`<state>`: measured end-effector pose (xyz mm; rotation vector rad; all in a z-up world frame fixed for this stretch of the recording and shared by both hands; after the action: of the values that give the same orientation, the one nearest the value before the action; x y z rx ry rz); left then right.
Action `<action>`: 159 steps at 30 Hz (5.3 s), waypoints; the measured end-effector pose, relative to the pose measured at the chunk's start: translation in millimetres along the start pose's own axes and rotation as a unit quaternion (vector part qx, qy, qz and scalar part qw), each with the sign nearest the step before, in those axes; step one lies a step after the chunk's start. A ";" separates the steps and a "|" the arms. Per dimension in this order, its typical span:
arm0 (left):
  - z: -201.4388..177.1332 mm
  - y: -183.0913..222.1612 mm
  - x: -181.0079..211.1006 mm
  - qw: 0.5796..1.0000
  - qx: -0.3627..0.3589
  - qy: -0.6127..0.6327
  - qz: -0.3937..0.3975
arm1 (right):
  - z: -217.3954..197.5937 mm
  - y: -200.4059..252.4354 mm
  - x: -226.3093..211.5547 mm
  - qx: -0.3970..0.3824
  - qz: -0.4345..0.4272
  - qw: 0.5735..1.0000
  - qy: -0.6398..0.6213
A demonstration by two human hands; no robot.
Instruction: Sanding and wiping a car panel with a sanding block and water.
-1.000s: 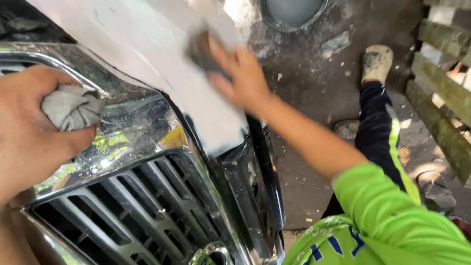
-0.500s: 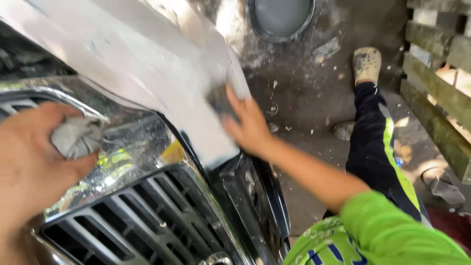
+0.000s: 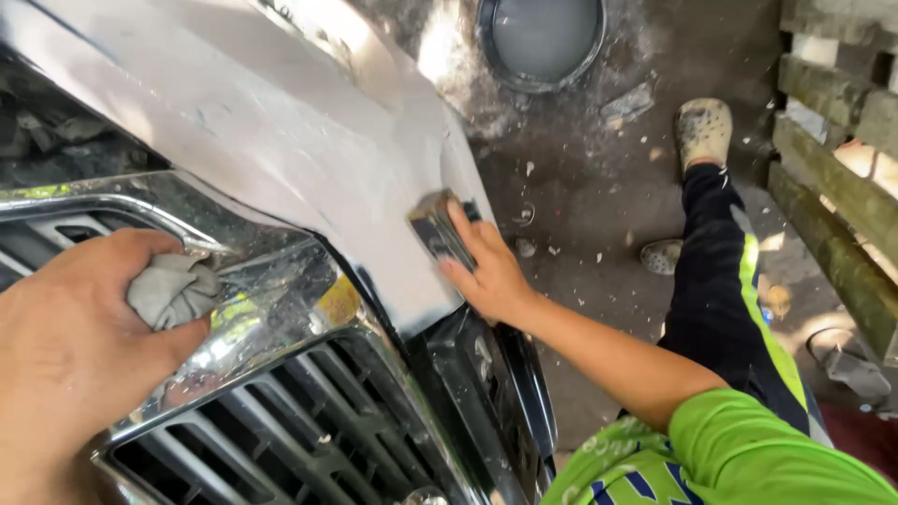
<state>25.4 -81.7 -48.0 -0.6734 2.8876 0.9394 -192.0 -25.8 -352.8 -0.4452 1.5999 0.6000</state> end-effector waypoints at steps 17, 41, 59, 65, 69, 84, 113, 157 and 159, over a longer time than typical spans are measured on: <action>-9.2 -5.7 1.7 0.987 -0.129 -0.068 -0.072 | 1.8 -69.5 34.7 -0.043 0.066 0.997 0.020; -11.1 -15.0 -14.7 0.992 -0.114 0.059 0.004 | 13.7 -117.1 13.4 -0.148 0.205 0.964 -0.077; 31.3 4.0 -27.2 0.958 -0.282 0.038 -0.027 | 27.5 -181.8 87.4 -0.116 0.248 0.962 -0.003; 12.9 -5.3 -20.2 0.988 -0.155 0.009 -0.008 | 4.4 -133.3 42.3 -0.089 0.209 0.973 0.031; 16.7 -5.7 -18.8 0.977 -0.204 -0.046 -0.042 | 5.5 -49.7 3.7 -0.061 0.145 0.987 0.010; 37.3 -2.4 -36.8 0.970 -0.202 -0.119 -0.065 | 11.0 -23.6 18.1 0.026 -0.004 0.999 0.022; 25.2 -2.0 -19.1 0.976 -0.184 -0.081 -0.086 | 14.3 -91.5 59.7 0.062 -0.014 0.997 0.040; 63.5 12.2 -72.4 0.971 -0.230 -0.029 -0.056 | 4.7 -170.9 102.5 -0.101 0.256 0.961 -0.028; 72.0 17.9 -84.4 0.974 -0.224 -0.009 -0.029 | 0.6 -106.6 67.5 -0.090 0.200 0.975 -0.024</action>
<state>87.1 5.2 -83.4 -0.7578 2.6353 1.5977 -134.8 -105.2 -432.5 -0.2373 1.6063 1.0587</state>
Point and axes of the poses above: each hand's wrist, its own y-axis away from the middle knuckle, its own z-axis out of the palm, x = y × z, the point moved 9 cm from there along -y, towards the middle knuckle, and after that the axes turned 1 degree about y, right-handed, at the moved point
